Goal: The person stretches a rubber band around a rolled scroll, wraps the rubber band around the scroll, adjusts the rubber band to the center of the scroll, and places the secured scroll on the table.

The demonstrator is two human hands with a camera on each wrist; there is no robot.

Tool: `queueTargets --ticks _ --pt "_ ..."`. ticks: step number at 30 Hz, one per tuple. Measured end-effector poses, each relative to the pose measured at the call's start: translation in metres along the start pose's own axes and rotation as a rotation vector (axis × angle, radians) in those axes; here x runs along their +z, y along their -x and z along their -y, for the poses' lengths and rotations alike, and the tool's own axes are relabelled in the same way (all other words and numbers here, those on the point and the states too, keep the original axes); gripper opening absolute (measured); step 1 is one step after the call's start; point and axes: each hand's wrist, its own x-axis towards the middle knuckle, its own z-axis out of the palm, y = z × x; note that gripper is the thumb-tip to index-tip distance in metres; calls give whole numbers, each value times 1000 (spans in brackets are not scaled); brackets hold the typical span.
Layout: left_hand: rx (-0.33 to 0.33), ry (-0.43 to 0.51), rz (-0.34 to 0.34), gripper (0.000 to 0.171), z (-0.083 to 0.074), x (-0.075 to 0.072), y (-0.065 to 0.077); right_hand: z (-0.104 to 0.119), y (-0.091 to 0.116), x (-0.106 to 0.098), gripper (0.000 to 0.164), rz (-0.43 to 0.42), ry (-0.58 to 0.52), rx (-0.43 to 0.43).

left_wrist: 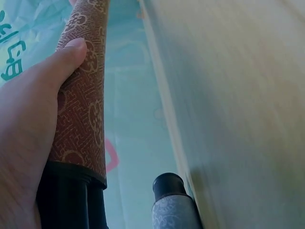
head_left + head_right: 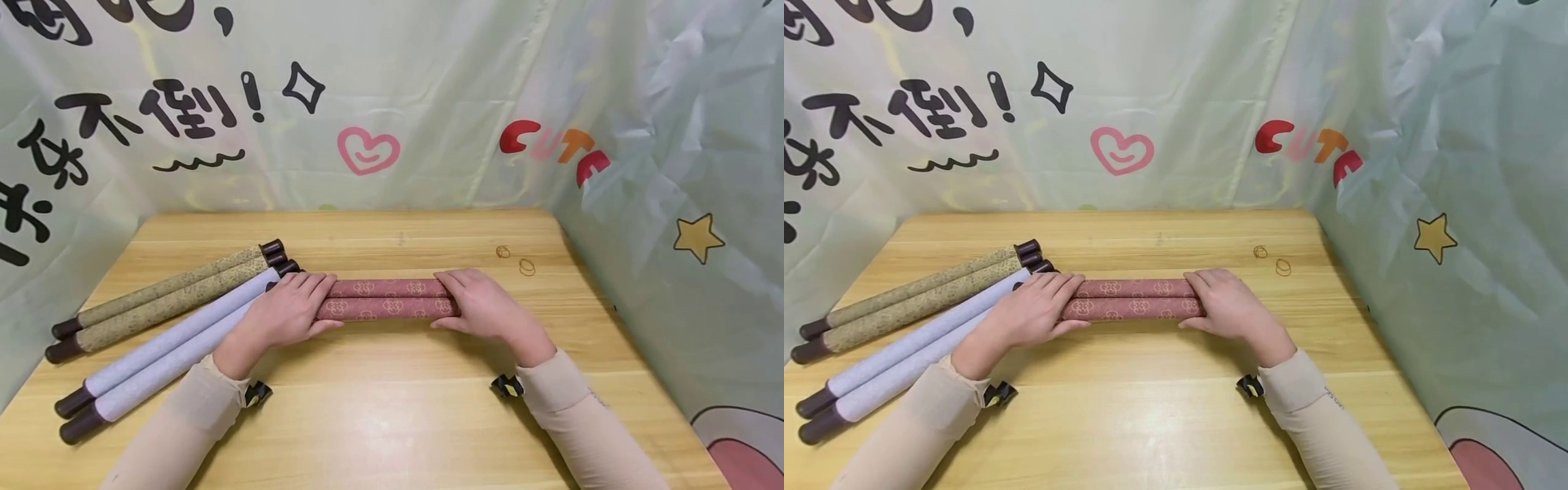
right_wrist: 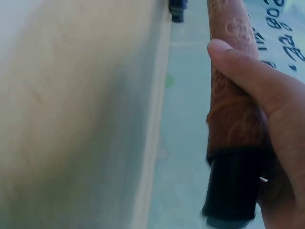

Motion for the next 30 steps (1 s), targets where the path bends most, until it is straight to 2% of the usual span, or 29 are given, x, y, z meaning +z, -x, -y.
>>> queueTargets --ticks 4,9,11,15,21,30 --pt "3 4 3 85 -1 1 0 0 0 0 99 51 -57 40" --pt "-19 26 20 85 0 0 0 -9 6 -13 106 74 -118 104" --pt "-26 31 22 85 1 0 1 -13 8 -18 105 91 -120 131" --pt "-28 30 11 84 2 1 2 -18 12 -21 93 131 -95 156" --pt "-34 22 7 85 3 0 4 -16 10 -16 83 125 -43 119" --pt "-23 20 -13 85 4 -2 3 -9 5 -12 83 34 12 38"
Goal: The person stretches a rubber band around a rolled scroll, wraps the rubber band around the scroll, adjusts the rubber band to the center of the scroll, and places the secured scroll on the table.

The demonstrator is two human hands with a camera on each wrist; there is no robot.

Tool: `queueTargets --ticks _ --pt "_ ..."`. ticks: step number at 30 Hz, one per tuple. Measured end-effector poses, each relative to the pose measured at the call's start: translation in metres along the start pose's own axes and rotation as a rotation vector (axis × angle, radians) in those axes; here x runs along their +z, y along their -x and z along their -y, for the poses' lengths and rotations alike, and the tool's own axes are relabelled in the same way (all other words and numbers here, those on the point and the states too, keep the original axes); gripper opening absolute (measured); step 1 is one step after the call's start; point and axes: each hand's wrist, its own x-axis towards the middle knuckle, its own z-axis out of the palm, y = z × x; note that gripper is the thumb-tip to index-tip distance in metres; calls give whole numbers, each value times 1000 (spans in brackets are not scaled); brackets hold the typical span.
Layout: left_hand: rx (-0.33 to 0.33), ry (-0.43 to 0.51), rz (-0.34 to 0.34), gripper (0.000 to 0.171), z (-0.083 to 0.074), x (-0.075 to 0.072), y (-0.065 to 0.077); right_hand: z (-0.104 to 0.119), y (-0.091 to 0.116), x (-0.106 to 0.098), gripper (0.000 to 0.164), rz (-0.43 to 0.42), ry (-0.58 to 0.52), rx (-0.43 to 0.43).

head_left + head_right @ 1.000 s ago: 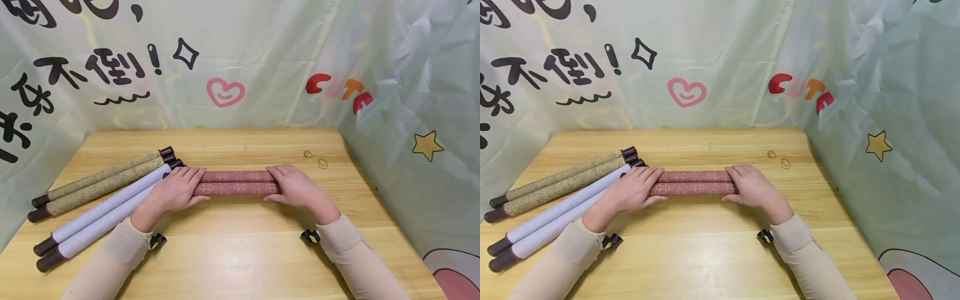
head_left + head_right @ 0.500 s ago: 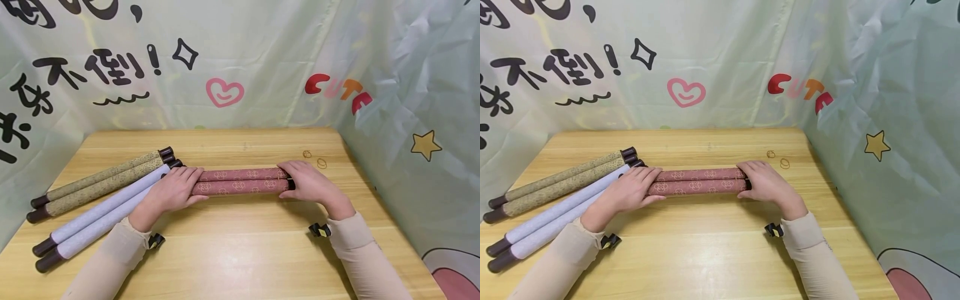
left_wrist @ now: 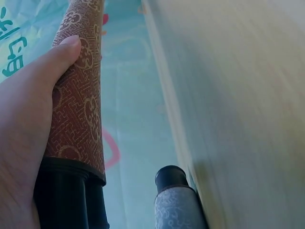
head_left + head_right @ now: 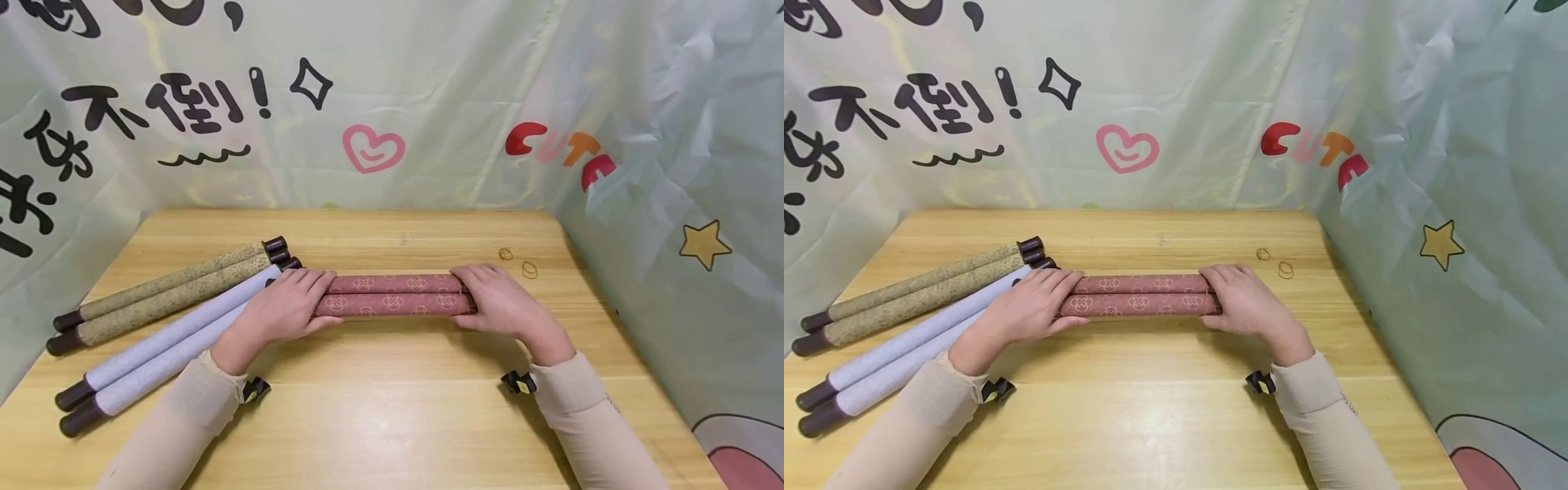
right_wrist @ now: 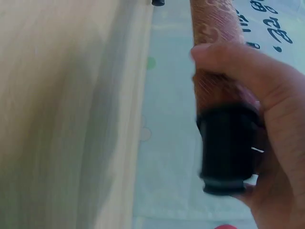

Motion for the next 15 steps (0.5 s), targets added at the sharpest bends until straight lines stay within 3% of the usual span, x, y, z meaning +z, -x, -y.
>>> queueTargets --ticks 15 --pt "30 -10 -21 85 -2 -2 -2 14 -4 4 99 -104 23 -98"
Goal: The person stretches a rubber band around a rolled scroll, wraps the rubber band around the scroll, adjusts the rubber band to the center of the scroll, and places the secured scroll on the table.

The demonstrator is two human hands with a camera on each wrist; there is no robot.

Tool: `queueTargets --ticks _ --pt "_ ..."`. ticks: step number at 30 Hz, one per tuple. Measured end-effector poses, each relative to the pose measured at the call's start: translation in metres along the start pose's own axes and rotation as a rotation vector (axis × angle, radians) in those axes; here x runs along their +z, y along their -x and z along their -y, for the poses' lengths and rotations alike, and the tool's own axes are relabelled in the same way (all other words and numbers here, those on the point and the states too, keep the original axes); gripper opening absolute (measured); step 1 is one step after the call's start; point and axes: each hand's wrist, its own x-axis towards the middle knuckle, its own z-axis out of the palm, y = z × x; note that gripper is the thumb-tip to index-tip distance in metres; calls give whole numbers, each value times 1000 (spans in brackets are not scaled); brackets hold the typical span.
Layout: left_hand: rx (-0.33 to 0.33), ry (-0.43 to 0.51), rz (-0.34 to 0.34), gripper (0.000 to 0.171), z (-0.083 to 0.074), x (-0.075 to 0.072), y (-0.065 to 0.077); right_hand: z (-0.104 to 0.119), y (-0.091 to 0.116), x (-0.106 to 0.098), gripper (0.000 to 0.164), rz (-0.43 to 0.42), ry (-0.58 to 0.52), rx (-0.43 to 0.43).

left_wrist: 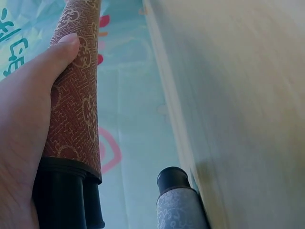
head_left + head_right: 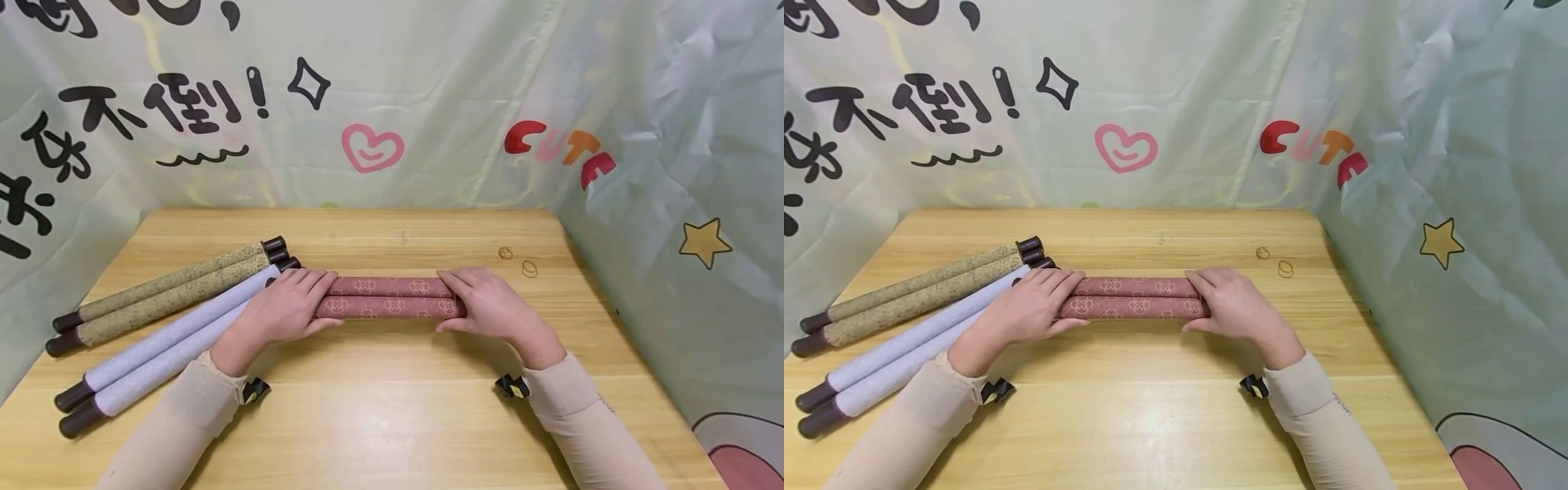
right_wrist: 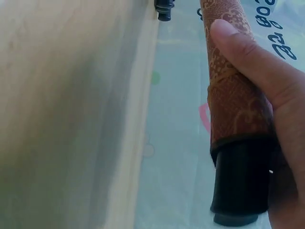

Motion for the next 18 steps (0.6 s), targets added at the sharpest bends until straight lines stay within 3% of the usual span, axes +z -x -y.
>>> queueTargets --ticks 4,11,18 --pt "14 -3 -4 85 -3 2 -1 2 -2 2 102 39 -34 -9" --pt "4 9 -17 85 -2 4 0 -4 1 -9 108 121 -117 96" --pt "-9 0 3 84 1 3 1 -11 6 -16 93 191 -115 165"
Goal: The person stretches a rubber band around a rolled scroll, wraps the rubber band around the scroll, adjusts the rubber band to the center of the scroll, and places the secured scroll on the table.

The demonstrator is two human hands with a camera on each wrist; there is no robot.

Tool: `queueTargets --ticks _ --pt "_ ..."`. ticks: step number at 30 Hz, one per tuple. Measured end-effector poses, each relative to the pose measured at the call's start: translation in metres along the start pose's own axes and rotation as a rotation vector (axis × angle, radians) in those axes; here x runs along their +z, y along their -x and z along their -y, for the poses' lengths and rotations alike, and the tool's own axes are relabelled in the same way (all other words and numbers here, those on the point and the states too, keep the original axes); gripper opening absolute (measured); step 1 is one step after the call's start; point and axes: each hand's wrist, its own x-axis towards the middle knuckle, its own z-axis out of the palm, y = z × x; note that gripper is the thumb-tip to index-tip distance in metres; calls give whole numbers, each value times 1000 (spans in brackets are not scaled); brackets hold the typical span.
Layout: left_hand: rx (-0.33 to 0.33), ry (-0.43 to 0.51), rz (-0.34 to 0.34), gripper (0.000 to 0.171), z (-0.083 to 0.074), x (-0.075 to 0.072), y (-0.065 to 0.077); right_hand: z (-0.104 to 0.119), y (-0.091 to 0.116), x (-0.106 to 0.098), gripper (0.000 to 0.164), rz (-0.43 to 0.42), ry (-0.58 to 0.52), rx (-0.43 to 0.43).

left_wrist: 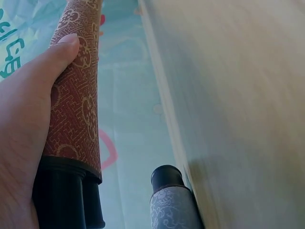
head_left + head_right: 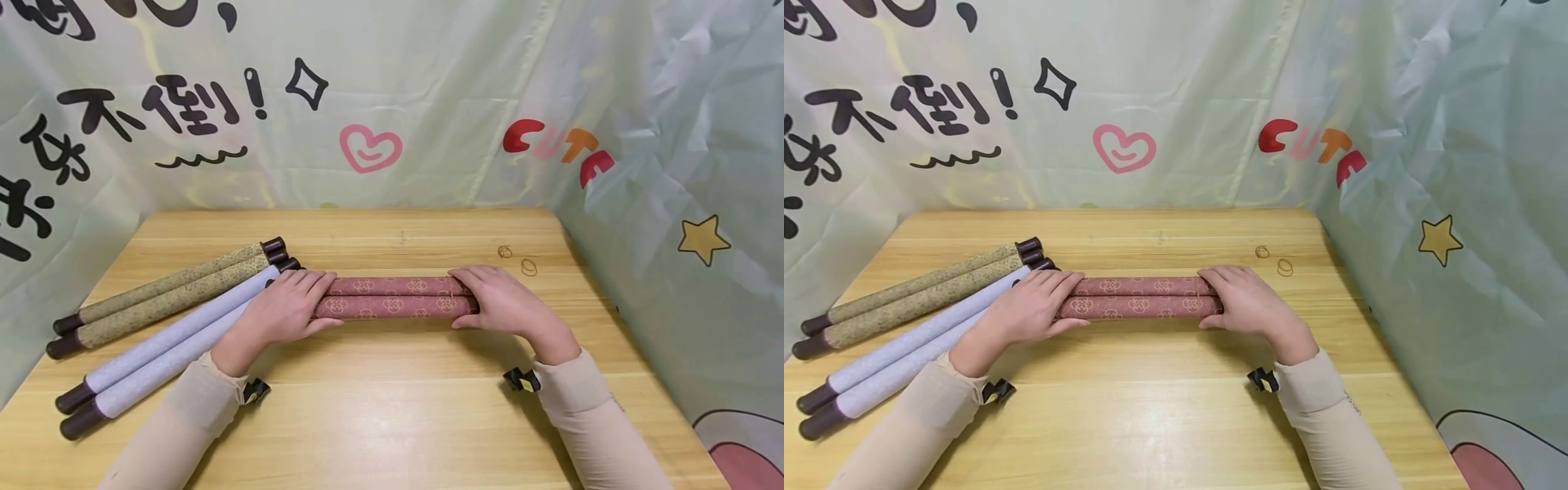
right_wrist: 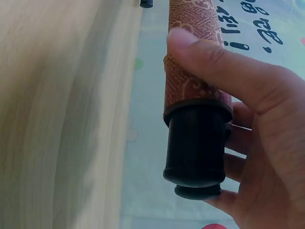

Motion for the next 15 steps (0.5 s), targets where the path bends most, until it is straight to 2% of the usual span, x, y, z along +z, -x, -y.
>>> queueTargets --ticks 6,15 --pt "7 -9 -26 85 2 0 1 1 -2 3 83 -23 37 -25" --pt "11 -10 -32 86 1 -2 1 2 -4 8 84 -117 95 -90"
